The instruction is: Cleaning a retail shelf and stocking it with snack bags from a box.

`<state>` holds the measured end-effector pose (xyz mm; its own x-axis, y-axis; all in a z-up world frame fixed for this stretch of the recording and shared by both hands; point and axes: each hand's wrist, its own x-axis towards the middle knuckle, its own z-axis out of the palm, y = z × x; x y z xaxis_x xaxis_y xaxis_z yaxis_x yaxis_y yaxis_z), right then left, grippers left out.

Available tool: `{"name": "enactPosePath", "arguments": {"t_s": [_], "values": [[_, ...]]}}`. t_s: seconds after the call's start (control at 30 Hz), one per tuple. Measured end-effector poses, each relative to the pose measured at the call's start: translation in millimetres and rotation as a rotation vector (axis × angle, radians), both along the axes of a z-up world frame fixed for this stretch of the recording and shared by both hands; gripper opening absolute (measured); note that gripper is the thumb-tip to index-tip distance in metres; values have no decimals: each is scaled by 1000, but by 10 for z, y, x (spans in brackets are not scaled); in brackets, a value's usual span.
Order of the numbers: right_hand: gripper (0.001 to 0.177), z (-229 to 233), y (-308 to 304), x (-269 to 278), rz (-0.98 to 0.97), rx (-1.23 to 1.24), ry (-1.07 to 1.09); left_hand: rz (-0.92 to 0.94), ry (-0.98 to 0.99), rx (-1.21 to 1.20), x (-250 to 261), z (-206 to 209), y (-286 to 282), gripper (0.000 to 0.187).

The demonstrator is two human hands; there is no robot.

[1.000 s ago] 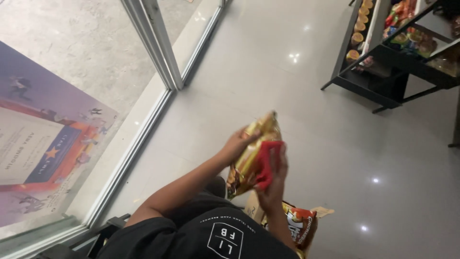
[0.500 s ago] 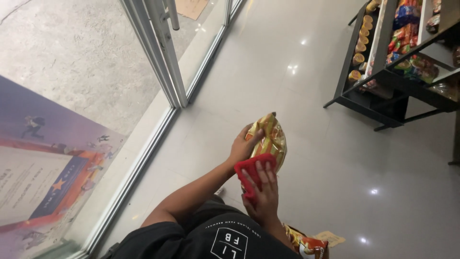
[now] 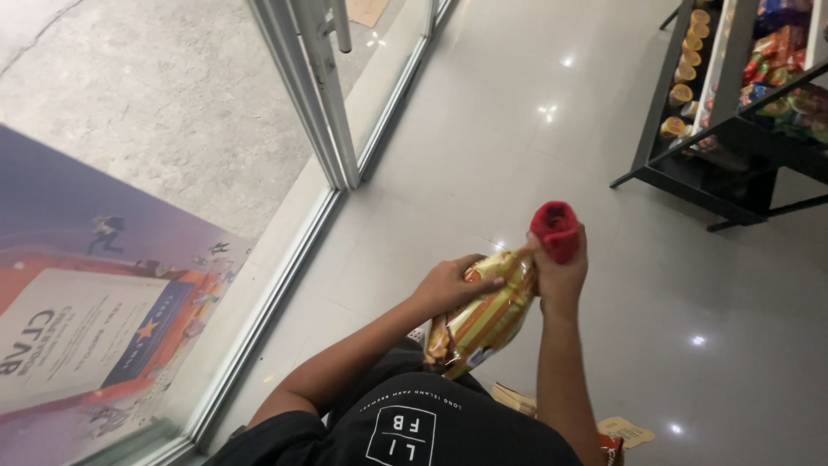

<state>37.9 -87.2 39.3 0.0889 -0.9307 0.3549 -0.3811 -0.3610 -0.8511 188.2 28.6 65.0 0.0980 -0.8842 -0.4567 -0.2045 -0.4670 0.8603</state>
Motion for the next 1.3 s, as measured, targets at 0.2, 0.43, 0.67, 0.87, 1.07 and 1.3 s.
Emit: {"name": "enactPosePath", "arguments": {"t_s": [0.2,0.43,0.67,0.87,1.07,1.3], "values": [[45,-14,218,-63,62,188,-507,11,91,-61,-85,47,210,76],[73,186,839,-530,21,266,-237,-158,52,-45,-460,-92,411,76],[56,100,1315,-1450,-398,-123,-231,-533,-173,-444,-1064,-90,621,110],[62,124,1893,-1823,-524,-217,-234,-649,-234,-445,-1493,-51,808,112],[50,260,2366,-2371,-591,-572,67,-623,-136,-258,-1759,-429,1007,94],[77,-177,3130,-1382,-721,-249,540,-625,0,-226,-2015,-212,778,87]]}}
